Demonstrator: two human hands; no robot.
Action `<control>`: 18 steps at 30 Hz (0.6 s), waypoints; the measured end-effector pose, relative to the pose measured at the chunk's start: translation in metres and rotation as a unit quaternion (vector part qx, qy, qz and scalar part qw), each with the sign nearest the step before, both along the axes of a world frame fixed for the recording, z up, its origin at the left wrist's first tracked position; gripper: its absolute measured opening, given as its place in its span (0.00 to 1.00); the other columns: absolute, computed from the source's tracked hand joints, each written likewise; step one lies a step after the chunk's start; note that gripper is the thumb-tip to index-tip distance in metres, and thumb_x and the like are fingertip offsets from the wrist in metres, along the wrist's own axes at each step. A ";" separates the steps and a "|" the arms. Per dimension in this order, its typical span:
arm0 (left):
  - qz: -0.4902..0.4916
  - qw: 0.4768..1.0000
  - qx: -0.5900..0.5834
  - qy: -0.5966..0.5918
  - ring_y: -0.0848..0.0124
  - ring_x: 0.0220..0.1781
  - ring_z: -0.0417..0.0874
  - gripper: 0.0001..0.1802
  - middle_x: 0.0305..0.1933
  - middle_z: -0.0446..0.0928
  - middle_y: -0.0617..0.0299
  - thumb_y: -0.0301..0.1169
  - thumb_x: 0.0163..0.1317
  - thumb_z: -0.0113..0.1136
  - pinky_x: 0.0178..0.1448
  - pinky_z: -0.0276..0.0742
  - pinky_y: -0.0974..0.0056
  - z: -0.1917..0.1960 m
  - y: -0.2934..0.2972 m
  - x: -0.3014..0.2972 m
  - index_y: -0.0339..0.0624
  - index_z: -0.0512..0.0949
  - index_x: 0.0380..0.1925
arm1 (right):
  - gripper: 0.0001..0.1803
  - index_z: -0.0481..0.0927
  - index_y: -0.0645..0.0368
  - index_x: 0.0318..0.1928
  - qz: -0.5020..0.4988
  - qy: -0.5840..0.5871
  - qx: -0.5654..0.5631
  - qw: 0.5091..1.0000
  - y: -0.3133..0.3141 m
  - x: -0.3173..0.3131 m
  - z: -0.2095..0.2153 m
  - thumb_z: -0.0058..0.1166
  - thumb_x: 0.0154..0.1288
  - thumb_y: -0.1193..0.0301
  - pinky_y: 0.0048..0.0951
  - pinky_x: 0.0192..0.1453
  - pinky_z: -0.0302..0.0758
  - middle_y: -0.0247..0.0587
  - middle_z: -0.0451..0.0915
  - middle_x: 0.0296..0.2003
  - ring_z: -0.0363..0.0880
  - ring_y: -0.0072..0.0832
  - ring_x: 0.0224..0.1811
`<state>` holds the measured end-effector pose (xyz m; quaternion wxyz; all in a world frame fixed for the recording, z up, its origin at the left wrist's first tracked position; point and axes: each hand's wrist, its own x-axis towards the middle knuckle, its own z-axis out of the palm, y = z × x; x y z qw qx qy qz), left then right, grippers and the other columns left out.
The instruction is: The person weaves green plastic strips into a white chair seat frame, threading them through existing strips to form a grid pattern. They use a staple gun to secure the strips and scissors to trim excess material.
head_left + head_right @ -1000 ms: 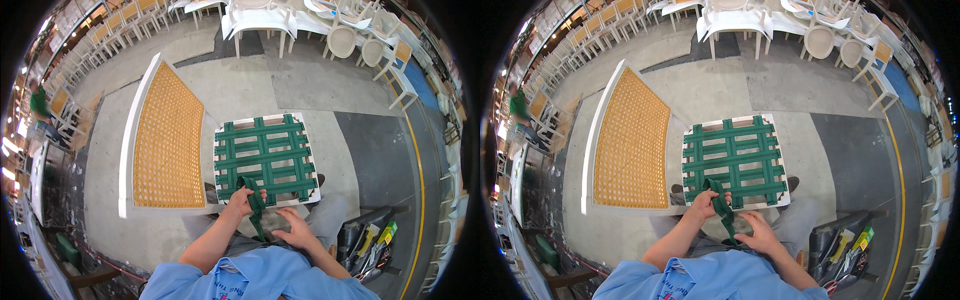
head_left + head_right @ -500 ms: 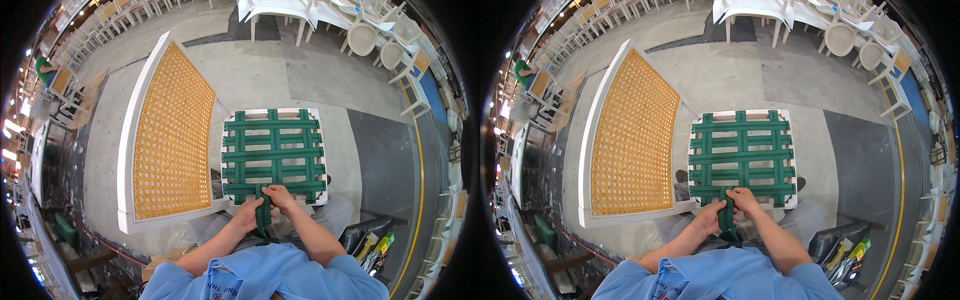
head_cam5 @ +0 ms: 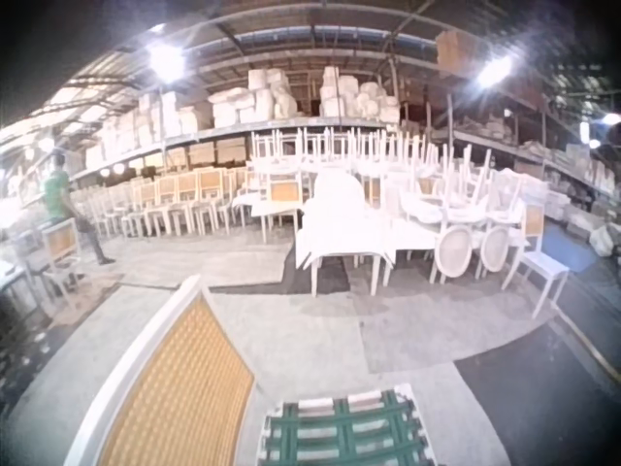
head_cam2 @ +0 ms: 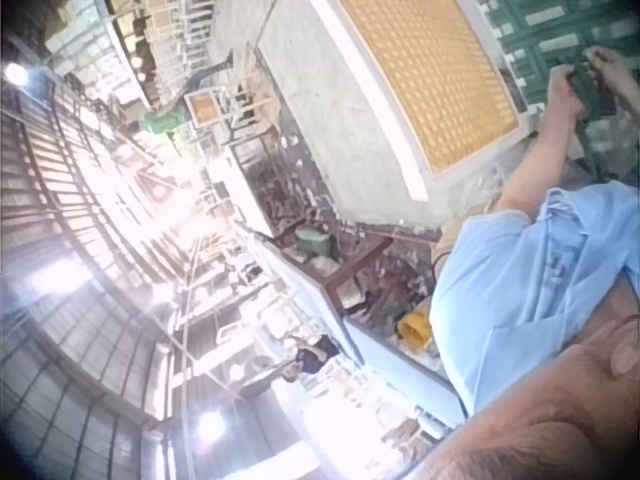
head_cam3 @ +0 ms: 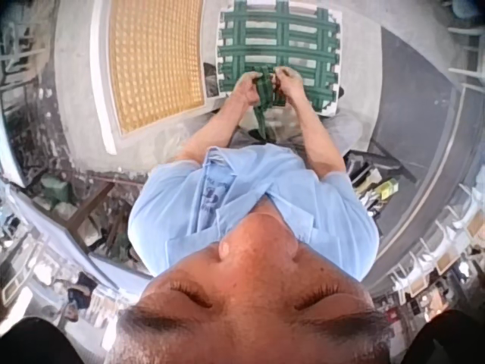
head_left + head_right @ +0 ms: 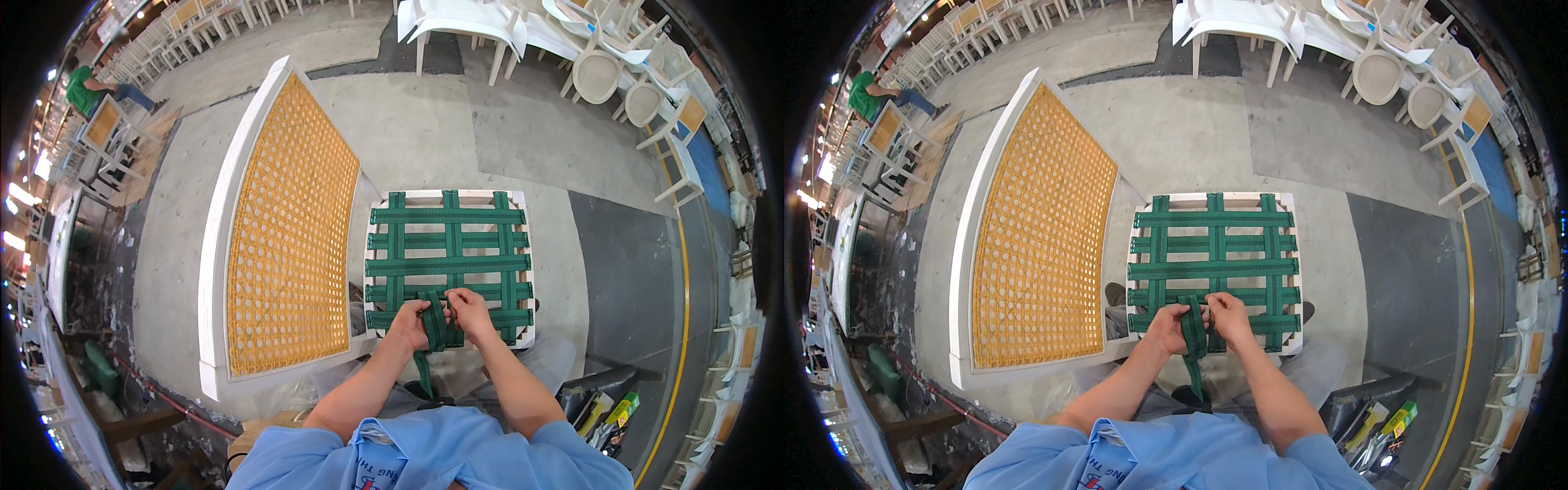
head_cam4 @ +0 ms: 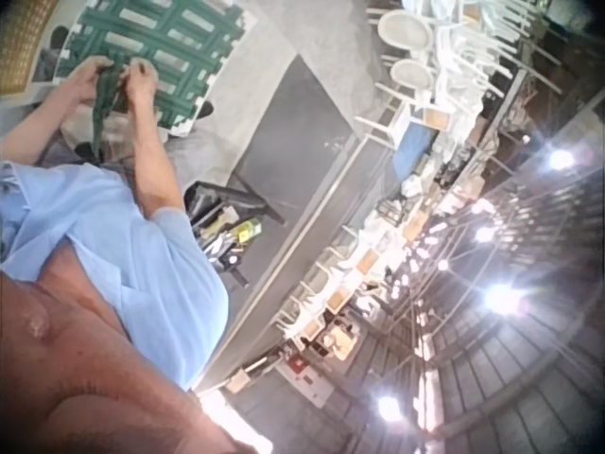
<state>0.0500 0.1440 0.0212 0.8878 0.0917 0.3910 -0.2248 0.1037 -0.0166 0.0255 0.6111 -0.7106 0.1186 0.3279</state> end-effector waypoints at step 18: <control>-0.091 0.976 0.188 -0.059 0.55 0.46 0.85 0.20 0.50 0.82 0.50 0.29 0.64 0.57 0.54 0.84 0.51 -0.008 -0.004 -0.027 0.32 0.77 0.55 | 0.11 0.81 0.63 0.46 -0.011 0.034 -0.055 0.998 0.057 0.033 -0.019 0.58 0.75 0.67 0.32 0.16 0.61 0.34 0.75 0.19 0.66 0.23 0.13</control>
